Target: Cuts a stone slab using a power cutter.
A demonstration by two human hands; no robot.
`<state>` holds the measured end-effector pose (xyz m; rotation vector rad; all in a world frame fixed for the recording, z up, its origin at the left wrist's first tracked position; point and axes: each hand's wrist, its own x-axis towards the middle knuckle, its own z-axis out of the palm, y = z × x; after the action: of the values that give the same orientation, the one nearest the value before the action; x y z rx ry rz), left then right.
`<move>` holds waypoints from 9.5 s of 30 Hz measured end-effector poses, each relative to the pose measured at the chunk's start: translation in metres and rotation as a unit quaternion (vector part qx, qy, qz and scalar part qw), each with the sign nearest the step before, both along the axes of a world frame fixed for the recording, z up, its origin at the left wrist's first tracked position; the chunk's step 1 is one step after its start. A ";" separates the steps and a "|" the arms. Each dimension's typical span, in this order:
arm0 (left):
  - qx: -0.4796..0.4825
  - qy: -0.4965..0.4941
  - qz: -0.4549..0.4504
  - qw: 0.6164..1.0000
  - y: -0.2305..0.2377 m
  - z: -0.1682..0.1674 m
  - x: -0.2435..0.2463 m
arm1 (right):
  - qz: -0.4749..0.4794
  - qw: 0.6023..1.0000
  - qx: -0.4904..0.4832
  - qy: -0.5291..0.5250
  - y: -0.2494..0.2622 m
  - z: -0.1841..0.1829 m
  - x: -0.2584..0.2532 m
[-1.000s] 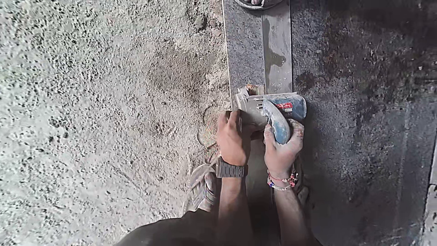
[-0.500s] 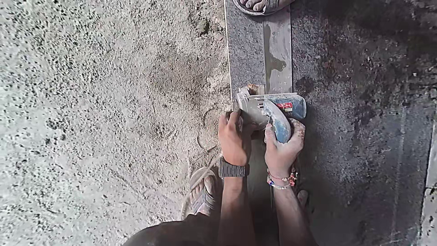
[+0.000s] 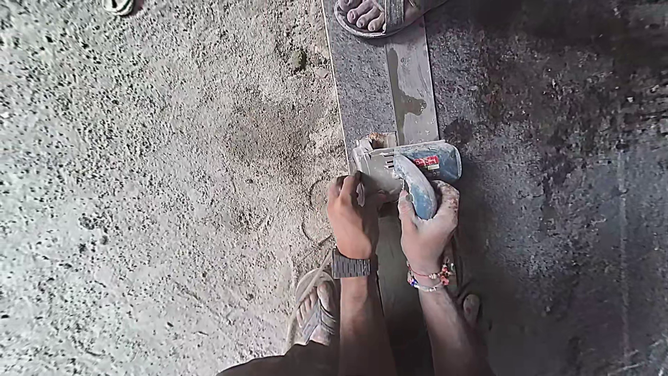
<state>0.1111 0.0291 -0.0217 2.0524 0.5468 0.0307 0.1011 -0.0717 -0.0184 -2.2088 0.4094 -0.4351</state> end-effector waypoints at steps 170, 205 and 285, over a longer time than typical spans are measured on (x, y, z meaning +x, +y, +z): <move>0.226 -0.170 0.235 0.930 -0.011 -0.049 0.177 | 0.062 0.992 0.013 0.109 0.021 0.007 0.149; 0.155 0.039 0.090 0.983 0.013 -0.013 0.202 | 0.064 0.992 -0.014 0.111 0.030 0.018 0.176; 0.146 0.018 0.119 0.982 0.025 -0.022 0.257 | 0.126 0.984 0.088 0.085 0.033 0.013 0.216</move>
<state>0.3678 0.0539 -0.0436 2.2631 0.8498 0.2265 0.3170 -0.0386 -0.0051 -2.0950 0.2426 -0.0715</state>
